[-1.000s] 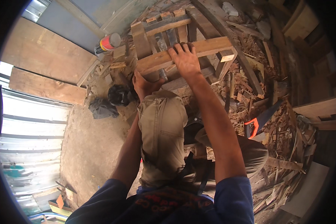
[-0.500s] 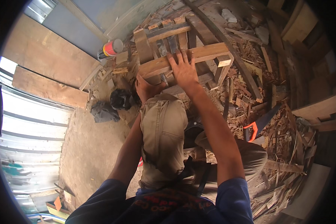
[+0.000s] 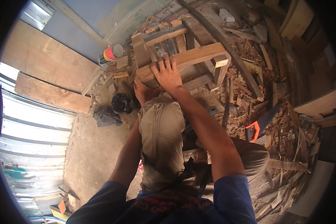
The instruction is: The person sits on the floor and uses a hand saw to cut and shape a small piece of wood. They repeatedly adjust the wood and saw, then switch to a larger hand saw to continue cutting the same piece.
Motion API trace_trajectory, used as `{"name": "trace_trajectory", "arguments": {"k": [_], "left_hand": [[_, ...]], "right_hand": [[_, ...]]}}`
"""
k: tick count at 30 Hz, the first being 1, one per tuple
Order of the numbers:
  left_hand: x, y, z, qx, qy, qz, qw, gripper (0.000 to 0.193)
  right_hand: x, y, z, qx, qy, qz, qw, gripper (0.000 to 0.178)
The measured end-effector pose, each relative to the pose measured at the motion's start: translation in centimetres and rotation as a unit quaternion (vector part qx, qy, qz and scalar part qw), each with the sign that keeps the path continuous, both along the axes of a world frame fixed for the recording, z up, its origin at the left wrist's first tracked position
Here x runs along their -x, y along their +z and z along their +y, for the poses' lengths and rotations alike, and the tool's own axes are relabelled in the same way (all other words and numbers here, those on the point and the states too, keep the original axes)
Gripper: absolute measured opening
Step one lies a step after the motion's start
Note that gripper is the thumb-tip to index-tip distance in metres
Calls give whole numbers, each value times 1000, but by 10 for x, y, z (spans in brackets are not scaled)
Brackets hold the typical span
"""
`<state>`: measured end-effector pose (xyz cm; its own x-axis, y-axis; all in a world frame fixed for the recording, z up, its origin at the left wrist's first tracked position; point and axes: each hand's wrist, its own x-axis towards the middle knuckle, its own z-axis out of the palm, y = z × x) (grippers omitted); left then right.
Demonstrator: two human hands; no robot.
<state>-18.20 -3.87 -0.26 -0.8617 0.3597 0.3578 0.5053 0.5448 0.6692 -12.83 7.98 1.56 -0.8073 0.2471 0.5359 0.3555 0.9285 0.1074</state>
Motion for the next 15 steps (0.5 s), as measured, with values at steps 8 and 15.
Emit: {"name": "trace_trajectory", "arguments": {"k": [8,15], "left_hand": [[6,-5,-8,-13,-21,23,999,109],[7,-8,-11,-45,-44,47,997,99]], "right_hand": [[5,5,49,-20,160,-84,983,48],[1,5,55,-33,193,-79,978,51]]}}
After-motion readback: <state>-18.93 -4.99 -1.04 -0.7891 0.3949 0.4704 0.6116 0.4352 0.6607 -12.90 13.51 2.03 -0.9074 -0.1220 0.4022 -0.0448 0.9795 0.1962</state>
